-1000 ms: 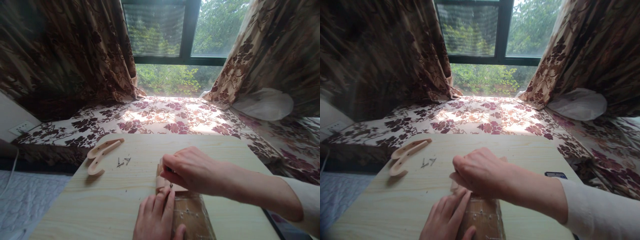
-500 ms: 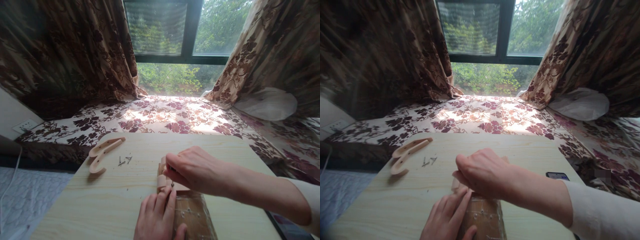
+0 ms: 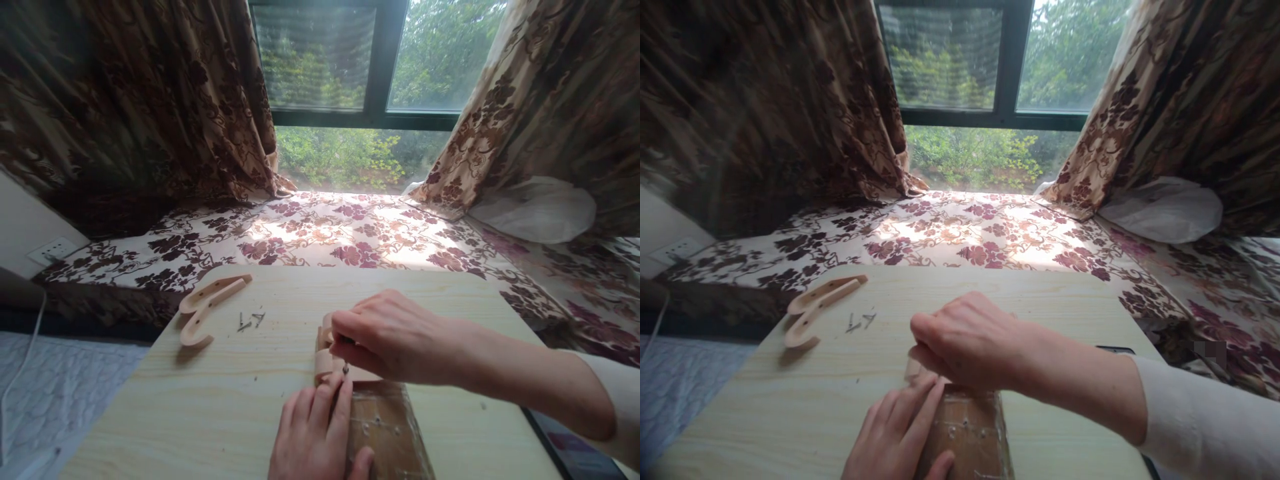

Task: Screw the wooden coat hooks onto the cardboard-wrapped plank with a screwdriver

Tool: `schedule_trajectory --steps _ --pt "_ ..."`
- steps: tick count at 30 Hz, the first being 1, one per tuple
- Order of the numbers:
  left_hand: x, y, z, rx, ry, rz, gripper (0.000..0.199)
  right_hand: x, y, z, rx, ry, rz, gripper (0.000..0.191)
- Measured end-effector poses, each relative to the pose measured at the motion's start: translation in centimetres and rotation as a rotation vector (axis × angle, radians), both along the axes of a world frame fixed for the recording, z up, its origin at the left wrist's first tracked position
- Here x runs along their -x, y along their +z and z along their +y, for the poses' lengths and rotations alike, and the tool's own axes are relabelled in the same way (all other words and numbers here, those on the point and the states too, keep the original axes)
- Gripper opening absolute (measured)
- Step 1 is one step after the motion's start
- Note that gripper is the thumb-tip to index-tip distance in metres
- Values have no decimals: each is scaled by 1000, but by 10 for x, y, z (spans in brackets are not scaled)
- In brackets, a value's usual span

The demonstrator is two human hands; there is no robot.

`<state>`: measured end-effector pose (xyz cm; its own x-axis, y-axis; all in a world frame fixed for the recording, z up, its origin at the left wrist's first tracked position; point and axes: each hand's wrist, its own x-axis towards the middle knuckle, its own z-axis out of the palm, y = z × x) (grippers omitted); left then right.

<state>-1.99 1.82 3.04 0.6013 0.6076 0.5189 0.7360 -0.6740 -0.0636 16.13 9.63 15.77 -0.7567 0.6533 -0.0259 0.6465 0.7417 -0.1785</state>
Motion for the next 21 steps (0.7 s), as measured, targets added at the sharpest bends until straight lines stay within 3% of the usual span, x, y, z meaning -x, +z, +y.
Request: schedule_trajectory --steps 3,8,13,16,21 --pt "1 -1 -2 14 7 11 51 2 7 -2 -24 9 -51 24" --pt "0 -1 -3 51 17 -32 47 1 14 -5 -30 200 -42 17" --pt "1 -3 -1 56 0 -24 53 1 2 -4 -44 77 -58 20" --pt "1 -3 -2 70 4 -6 54 4 3 -4 -52 4 -87 23" --pt "-2 1 -3 66 25 -25 47 5 15 -5 -43 156 -75 17"
